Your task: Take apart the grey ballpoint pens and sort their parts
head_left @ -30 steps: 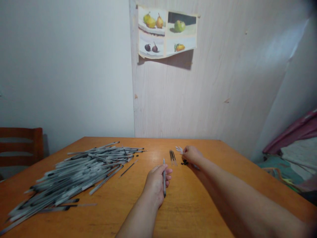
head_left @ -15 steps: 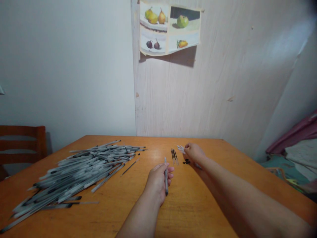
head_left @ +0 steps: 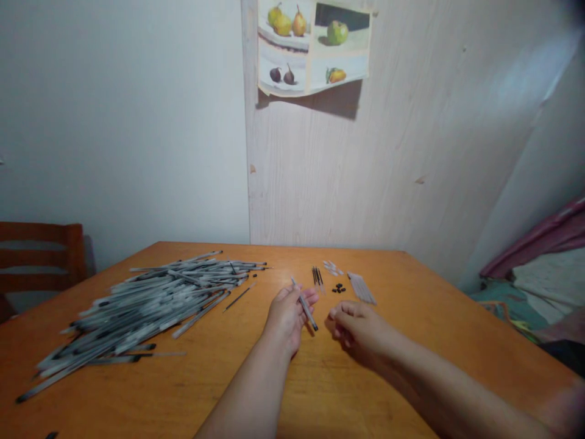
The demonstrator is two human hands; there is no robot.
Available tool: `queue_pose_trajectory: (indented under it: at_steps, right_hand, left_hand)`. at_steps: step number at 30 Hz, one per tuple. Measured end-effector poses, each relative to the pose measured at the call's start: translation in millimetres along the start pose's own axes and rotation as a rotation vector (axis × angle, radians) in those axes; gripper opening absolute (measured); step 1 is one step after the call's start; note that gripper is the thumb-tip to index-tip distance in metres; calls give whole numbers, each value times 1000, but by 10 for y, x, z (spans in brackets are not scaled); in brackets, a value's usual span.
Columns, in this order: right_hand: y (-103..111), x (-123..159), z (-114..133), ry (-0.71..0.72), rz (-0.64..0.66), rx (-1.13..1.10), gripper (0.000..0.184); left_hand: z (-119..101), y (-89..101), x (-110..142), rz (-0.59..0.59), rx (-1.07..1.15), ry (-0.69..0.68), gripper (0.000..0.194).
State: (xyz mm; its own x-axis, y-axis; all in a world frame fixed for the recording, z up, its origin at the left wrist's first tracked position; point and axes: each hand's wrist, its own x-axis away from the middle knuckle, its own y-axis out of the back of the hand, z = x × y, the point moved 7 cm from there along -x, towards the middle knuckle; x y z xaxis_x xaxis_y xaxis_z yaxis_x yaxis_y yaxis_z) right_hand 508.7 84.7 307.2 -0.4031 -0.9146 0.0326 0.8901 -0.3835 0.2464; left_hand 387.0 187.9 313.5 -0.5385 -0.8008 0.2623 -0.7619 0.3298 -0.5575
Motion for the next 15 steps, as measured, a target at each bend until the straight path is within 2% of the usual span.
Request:
queue_pose_trajectory:
  at_steps: [2, 6, 10, 15]
  right_hand:
    - [-161, 121, -76, -63, 48, -74, 35]
    - [-321, 152, -69, -47, 100, -106, 38]
    - [-339, 126, -22, -37, 104, -180, 41]
    - [-260, 133, -6, -48, 92, -293, 40]
  left_hand:
    - [-24, 0, -4, 6, 13, -24, 7]
    - [-67, -4, -11, 30, 50, -76, 7]
    - [-89, -38, 3, 77, 79, -100, 8]
    - [-71, -108, 60, 152, 47, -85, 13]
